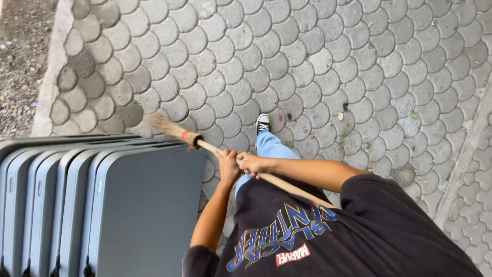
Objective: The person sweeps a paved outdoor area using a traditional broom. They move debris across the patterned tiles, navigating around stacked gray tables and a yellow planter box.
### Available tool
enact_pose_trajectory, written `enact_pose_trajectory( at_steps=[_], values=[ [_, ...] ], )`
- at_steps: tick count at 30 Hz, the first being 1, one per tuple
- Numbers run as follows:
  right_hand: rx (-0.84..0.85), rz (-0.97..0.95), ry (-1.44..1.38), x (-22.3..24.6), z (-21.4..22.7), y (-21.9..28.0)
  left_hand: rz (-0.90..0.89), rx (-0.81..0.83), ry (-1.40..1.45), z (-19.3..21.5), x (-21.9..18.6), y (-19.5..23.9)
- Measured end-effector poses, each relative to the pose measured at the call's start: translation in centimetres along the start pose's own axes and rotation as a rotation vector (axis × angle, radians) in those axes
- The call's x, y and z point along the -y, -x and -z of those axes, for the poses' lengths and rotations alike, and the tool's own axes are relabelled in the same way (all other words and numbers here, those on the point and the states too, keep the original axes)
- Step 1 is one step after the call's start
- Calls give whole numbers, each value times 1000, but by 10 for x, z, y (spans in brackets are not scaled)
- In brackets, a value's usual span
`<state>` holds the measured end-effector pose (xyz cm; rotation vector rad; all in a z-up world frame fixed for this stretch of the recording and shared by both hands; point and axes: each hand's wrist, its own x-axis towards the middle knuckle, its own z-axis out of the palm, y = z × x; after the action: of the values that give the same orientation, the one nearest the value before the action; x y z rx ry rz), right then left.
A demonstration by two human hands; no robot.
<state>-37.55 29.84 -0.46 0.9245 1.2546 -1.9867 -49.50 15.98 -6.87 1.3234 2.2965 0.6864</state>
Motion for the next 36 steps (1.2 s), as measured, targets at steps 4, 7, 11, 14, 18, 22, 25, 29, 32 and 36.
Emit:
enact_pose_trajectory(
  at_steps=[4,7,11,14,18,22,25,29,32,36],
  values=[
    [-190,-14,-103,24,97,51,-145,112,84,-101,-33,-120],
    [-393,-37,-194,19,158,94,-301,265,217,-93,-129,-182],
    [-480,17,-265,83,180,168,-456,179,139,-65,-203,-236],
    [-426,30,-193,126,179,185,-395,87,156,-30,-209,-245],
    [-226,19,-82,167,164,151,-267,-53,-5,-7,-156,-244],
    [-27,11,70,186,116,83,-32,-136,-52,40,-83,-188],
    [115,-25,106,182,81,38,106,-212,-64,62,-47,-138],
    [152,-79,60,158,63,-15,154,-135,-33,28,17,-112],
    [50,-102,-39,134,101,-26,119,-12,135,-36,26,-147],
    [-210,-76,-107,176,143,21,-67,36,228,-22,-36,-237]
  ],
)
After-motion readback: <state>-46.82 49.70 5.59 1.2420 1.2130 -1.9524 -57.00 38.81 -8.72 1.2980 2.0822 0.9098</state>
